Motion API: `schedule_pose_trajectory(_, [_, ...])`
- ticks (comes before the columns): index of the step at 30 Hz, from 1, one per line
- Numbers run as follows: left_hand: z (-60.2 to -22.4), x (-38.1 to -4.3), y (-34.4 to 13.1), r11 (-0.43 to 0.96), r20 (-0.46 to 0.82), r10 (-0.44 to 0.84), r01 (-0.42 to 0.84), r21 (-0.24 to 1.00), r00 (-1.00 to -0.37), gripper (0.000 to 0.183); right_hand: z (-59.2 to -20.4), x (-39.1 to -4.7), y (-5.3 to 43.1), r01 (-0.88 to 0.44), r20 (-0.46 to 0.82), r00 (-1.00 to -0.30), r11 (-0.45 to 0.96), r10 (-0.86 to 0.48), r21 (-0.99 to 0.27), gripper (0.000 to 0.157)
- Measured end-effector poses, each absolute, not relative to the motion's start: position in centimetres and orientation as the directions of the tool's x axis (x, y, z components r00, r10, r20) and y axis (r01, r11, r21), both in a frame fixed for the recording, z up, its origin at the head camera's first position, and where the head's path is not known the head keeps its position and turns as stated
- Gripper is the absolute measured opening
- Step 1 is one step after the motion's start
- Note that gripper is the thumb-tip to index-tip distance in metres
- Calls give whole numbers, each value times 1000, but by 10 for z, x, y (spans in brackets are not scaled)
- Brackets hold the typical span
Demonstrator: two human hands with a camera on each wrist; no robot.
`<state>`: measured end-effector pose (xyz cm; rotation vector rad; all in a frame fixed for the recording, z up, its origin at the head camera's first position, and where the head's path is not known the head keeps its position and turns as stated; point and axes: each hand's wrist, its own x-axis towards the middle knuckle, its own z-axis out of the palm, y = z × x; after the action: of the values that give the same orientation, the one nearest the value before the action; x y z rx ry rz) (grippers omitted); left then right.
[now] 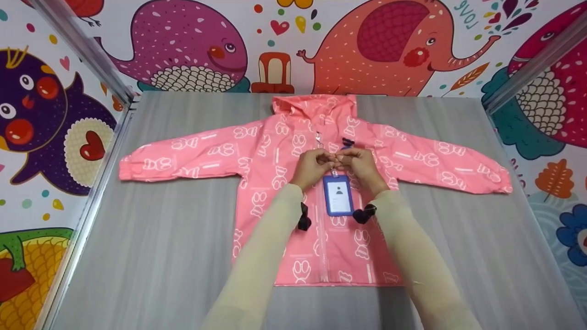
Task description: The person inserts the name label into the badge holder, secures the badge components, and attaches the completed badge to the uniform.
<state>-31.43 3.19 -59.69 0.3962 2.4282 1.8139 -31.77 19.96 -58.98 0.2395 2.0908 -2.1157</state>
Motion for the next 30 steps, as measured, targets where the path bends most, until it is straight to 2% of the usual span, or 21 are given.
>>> schedule_pose_trajectory(6, [-596,-316,31,258,61,243,125,958,-968,11,-589,-318,201,239,-238,-971,-12,-31,-971,24])
schedule_pose_trajectory(10, [-594,-317,32,304,40,219,107,947,-975,13,-586,-316,199,233,-234,-972,47,-12,-971,24])
schedule_pose_trajectory(12, [-592,-317,32,318,37,215,106,942,-976,16,-584,-315,196,197,-197,-980,133,14,-971,22])
schedule_pose_trajectory(15, [-589,-316,32,305,31,214,97,948,-976,17,-581,-315,193,86,-78,-996,367,37,-926,18])
schedule_pose_trajectory(18, [-586,-315,31,298,28,206,90,950,-978,16,-580,-315,192,-39,54,-999,616,5,-787,16])
schedule_pose_trajectory(20, [-585,-315,31,310,25,198,87,947,-980,16,-580,-315,192,-102,113,-993,715,-33,-691,16])
schedule_pose_trajectory(23, [-583,-314,30,368,34,184,101,924,-982,15,-580,-314,193,-154,153,-985,779,-75,-608,15])
schedule_pose_trajectory(27, [-582,-314,28,442,48,164,117,889,-985,14,-581,-313,193,-178,177,-980,812,-93,-556,12])
schedule_pose_trajectory(30, [-583,-314,27,440,40,148,102,892,-988,14,-581,-312,192,-185,191,-977,830,-97,-526,10])
